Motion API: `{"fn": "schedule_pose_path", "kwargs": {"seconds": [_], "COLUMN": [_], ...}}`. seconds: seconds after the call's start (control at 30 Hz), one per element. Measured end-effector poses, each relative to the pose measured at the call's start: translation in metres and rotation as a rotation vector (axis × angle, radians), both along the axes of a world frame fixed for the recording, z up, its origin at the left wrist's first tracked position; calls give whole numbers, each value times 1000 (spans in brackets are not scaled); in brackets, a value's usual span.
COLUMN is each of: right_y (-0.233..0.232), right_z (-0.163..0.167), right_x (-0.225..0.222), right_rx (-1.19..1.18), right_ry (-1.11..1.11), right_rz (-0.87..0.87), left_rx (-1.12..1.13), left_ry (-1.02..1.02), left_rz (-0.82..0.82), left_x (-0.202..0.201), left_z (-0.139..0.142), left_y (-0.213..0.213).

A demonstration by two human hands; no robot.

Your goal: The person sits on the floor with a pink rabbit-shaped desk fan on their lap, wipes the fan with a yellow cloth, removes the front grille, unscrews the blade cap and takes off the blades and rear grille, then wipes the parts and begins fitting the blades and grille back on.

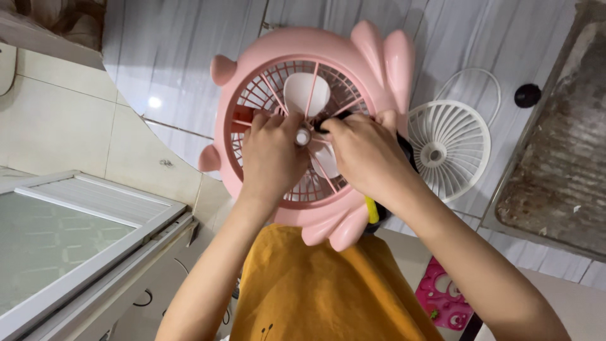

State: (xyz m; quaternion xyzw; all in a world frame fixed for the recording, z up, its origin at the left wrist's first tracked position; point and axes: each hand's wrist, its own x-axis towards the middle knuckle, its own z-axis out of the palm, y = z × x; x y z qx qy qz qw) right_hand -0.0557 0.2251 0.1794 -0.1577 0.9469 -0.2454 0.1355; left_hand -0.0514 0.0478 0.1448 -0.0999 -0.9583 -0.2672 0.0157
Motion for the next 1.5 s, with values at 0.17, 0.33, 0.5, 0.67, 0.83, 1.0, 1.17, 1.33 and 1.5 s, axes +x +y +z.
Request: {"fn": "schedule_pose_path", "kwargs": {"seconds": [0.17,0.33,0.5,0.67,0.83,1.0,1.17,1.33,1.5], "right_y": [-4,-10,-25,-28,-29,-40,-45,-50,-53], "right_z": [-6,-4,-3,0,3,5,12,14,5], "right_x": [-13,-15,-19,-25,-34,-39,-41,-46,-54], "right_rx": [-31,-21,167,258,551,311,504,548,372], "right_ry": [-119,-119,-168,-125,-350,-245,-398,-497,-488], "right_rz": [70,74,65,88,142,174,150,97,201], "left_rx": [95,75,68,68,59,57,54,89,88], "left_ry": [22,9,-9,-3,-16,-23,-19,-5,-3], "left_rz": [-29,-18,-5,40,36,42,50,32,37], "left_x": [-10,-11,-11,-8,-9,-8,-2,-4,-4], "left_z": [1,-3,-1,1,1,-3,-4,-5,-7], "left_y": [-11,-16,-15,-16,-25,-27,-27,-33,-37]}}
